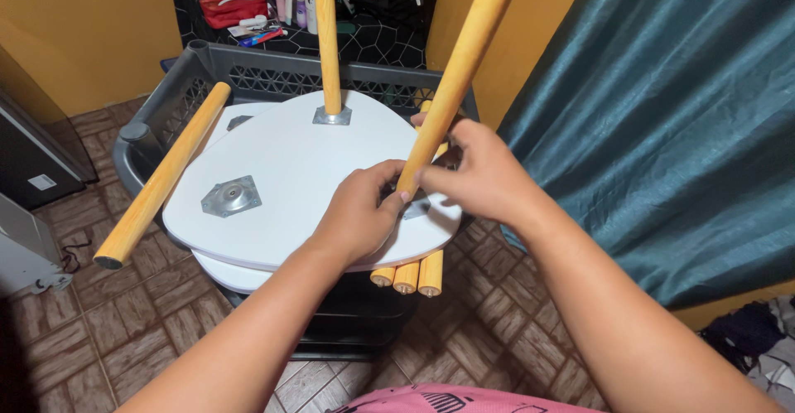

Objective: The person removes wooden legs from a white triangular stool top by unscrewing each leg from its metal mounting plate by hand, then stacks the detached legs and the top inside a plastic laundry basket, working through the legs one at a time.

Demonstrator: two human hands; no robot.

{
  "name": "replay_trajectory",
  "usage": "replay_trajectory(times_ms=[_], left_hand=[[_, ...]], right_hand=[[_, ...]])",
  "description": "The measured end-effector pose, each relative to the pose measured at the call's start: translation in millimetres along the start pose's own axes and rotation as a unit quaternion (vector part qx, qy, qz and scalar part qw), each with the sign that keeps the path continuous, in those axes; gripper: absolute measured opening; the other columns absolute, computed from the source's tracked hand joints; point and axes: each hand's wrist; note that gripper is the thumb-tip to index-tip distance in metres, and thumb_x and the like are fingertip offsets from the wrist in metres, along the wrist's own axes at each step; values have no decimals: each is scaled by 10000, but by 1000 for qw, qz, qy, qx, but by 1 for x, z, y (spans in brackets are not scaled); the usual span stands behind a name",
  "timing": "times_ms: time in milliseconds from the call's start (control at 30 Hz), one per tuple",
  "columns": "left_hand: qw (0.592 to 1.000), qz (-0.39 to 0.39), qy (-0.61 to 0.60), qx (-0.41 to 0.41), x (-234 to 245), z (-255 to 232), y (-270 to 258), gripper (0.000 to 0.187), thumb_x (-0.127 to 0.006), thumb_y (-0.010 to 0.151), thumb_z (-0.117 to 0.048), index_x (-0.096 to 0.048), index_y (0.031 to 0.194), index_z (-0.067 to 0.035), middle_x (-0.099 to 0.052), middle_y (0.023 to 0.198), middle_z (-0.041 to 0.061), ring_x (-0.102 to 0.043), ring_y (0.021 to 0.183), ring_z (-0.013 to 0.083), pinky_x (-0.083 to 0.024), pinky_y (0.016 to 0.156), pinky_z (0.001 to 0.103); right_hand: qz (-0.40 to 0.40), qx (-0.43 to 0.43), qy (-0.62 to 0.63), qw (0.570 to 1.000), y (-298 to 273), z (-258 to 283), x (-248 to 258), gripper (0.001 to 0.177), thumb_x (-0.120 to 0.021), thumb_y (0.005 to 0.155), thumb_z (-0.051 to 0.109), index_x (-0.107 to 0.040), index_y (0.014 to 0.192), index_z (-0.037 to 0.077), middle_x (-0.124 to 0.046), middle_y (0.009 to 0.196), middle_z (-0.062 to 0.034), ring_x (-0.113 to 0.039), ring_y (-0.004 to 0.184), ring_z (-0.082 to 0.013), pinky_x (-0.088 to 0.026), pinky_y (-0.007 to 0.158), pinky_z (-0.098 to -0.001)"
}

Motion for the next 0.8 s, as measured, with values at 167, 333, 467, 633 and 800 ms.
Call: replay_trajectory(times_ms=[167, 333, 467, 633, 800], left_hand=[[997, 40, 54, 39, 1, -1, 2, 446, -793, 796, -175, -679, 1221, -100, -735, 884, 146, -702, 768, 273, -547, 767, 376], [999, -34, -29, -26, -6, 9, 3, 432, -826, 754, -175, -675, 1133, -35, -767, 980, 110, -719, 890, 226, -552, 829, 341], [998, 20, -59, -14, 0, 13, 3, 386, -702, 858, -165, -685, 1236, -85, -766, 1014, 95, -735, 923, 214, -544, 857, 327], [1000, -9, -2, 11, 0, 5, 7, 509, -848, 709, -204, -641, 1146, -47, -733, 1038, 137, -715, 909, 267, -552, 823, 376], [1000, 20, 6, -9, 8, 9, 13, 365, -817, 778, -195, -714, 1108, -78, -755, 1057, 124, -719, 960, 272, -554, 871, 386]], right_hand=[[12, -16, 83, 996, -3, -7, 0, 387, -721, 802, 72, -683, 1167, -48, -748, 1019, -85, -722, 940, -122, -603, 830, -280], [-4, -17, 31, 999, -1, -1, -2, 382, -704, 795, 65, -688, 1161, -45, -778, 1017, -102, -758, 975, -149, -609, 858, -282], [17, -67, 95, 993, 1, 3, -1, 448, -724, 802, 58, -646, 1240, 7, -758, 1030, -91, -723, 950, -154, -587, 809, -298], [23, -66, 96, 993, 0, 4, -1, 370, -760, 841, 53, -686, 1190, -48, -780, 1057, -106, -754, 988, -158, -617, 905, -295], [-9, -127, 81, 989, 0, 13, -7, 402, -773, 784, 56, -682, 1171, -10, -766, 1000, -78, -741, 896, -144, -627, 792, -303]])
Point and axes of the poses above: each hand's wrist, its own y-axis towards the middle knuckle, its own x-axis out of the back of the hand, z = x × y
